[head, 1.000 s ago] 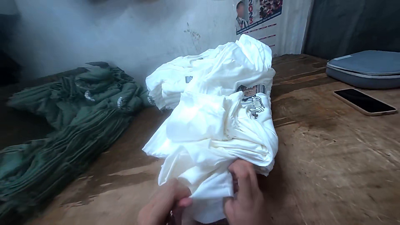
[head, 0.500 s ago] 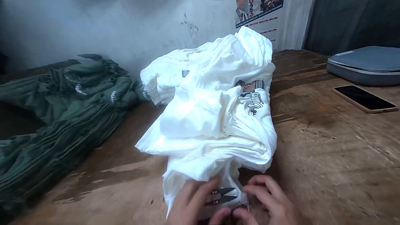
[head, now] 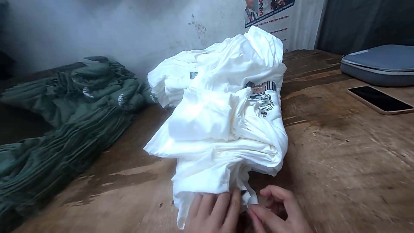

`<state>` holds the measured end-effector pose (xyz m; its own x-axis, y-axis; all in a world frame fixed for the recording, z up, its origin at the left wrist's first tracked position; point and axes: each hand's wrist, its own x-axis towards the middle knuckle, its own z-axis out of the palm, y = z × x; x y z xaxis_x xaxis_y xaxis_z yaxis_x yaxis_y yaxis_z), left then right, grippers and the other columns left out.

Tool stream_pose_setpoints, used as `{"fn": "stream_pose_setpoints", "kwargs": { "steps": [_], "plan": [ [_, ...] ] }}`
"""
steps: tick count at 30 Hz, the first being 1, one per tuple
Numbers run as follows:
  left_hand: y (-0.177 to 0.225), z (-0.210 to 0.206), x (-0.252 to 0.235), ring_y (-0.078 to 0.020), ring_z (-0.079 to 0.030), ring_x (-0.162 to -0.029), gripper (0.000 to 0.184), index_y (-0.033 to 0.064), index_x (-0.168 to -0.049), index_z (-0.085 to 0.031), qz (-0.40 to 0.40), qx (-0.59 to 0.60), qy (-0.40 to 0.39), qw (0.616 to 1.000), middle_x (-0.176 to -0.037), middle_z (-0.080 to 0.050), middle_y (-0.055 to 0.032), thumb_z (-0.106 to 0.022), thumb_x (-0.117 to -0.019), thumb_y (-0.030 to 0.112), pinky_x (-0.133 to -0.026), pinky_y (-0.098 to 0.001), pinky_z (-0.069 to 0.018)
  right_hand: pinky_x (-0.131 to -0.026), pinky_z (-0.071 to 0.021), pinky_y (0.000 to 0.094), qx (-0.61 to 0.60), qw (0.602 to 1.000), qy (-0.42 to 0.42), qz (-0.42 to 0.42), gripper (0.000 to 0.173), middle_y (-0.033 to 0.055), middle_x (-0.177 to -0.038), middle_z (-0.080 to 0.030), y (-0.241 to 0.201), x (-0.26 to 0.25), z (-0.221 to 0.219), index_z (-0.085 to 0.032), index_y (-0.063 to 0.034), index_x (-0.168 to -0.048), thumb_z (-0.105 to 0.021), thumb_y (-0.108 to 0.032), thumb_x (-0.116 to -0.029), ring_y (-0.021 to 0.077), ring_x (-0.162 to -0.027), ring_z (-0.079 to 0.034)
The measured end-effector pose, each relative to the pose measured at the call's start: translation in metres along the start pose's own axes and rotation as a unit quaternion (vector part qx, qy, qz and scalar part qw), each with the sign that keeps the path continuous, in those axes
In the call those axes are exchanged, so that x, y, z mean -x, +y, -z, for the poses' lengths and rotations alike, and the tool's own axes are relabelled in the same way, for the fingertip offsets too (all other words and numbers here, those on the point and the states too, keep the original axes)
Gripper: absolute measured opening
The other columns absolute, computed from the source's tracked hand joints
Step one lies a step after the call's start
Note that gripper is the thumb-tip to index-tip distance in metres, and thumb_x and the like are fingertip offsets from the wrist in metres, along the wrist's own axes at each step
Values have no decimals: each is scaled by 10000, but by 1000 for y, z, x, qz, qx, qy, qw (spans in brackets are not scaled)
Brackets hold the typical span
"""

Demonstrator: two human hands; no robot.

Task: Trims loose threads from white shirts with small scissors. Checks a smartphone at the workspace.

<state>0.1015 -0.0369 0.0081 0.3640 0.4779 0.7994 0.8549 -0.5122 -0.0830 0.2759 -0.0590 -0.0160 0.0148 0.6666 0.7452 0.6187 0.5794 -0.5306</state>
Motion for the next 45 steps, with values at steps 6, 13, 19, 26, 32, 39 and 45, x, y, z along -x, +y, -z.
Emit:
{"fn": "stream_pose_setpoints", "kwargs": {
  "steps": [6, 13, 19, 26, 32, 39, 45],
  "plan": [
    [-8, 10, 9, -327, -666, -853, 340, 116, -1144, -736, 82, 128, -96, 984, -922, -685, -155, -791, -860, 295, -747, -490, -524, -876, -506, 525, 153, 981, -93, -71, 314, 98, -1014, -741, -5, -4, 15, -762, -122, -931, -824, -405, -809, 292, -952, -696],
    [-37, 5, -5, -46, -659, -821, 178, 53, -1019, -716, 164, 338, -81, 923, -934, -718, -16, -619, -880, -4, -733, -215, -561, -774, -615, 202, -253, 965, 38, -48, 54, 92, -953, -745, -9, -35, -36, -740, 31, -946, -697, 20, -915, 69, -863, -718],
    [-60, -14, -28, 0, -634, -715, 91, 107, -965, -701, 248, 441, -65, 860, -844, -694, 64, -635, -971, 169, -631, -160, -533, -815, -586, 229, -230, 969, 12, -88, 396, 99, -1064, -691, -11, -50, -48, -661, 46, -1167, -799, -162, -860, 89, -942, -672],
    [-61, -12, -33, -6, -621, -680, 73, 122, -923, -708, 298, 465, -98, 828, -785, -685, 64, -648, -951, 152, -607, -158, -507, -762, -583, 208, -123, 992, -1, -8, 338, 156, -1094, -602, -3, -41, -52, -708, -72, -1089, -708, 38, -769, 125, -935, -648],
    [-60, 7, -15, -58, -692, -873, 411, 64, -1151, -709, 232, 441, -121, 858, -1034, -717, -3, -838, -829, 283, -722, -236, -606, -869, -505, 224, -9, 997, 75, 34, 89, 6, -859, -725, -1, -13, -4, -774, -115, -930, -690, -97, -951, 82, -858, -656],
    [-15, 14, 2, -196, -566, -869, 171, 195, -1147, -726, -75, 67, 38, 994, -1020, -700, -8, -662, -995, 241, -837, -366, -396, -869, -506, 228, -52, 998, 38, 13, 68, 75, -894, -728, -12, 6, 10, -770, -56, -923, -723, -97, -950, 123, -878, -661],
    [-16, 1, -3, -185, -559, -802, 148, 177, -1088, -717, -59, 51, 47, 996, -957, -691, -14, -645, -1001, 272, -784, -364, -397, -816, -539, 282, 12, 999, 12, -37, 71, 50, -854, -747, -17, 5, 10, -793, -100, -884, -756, -152, -916, 130, -827, -688]
  ]
}}
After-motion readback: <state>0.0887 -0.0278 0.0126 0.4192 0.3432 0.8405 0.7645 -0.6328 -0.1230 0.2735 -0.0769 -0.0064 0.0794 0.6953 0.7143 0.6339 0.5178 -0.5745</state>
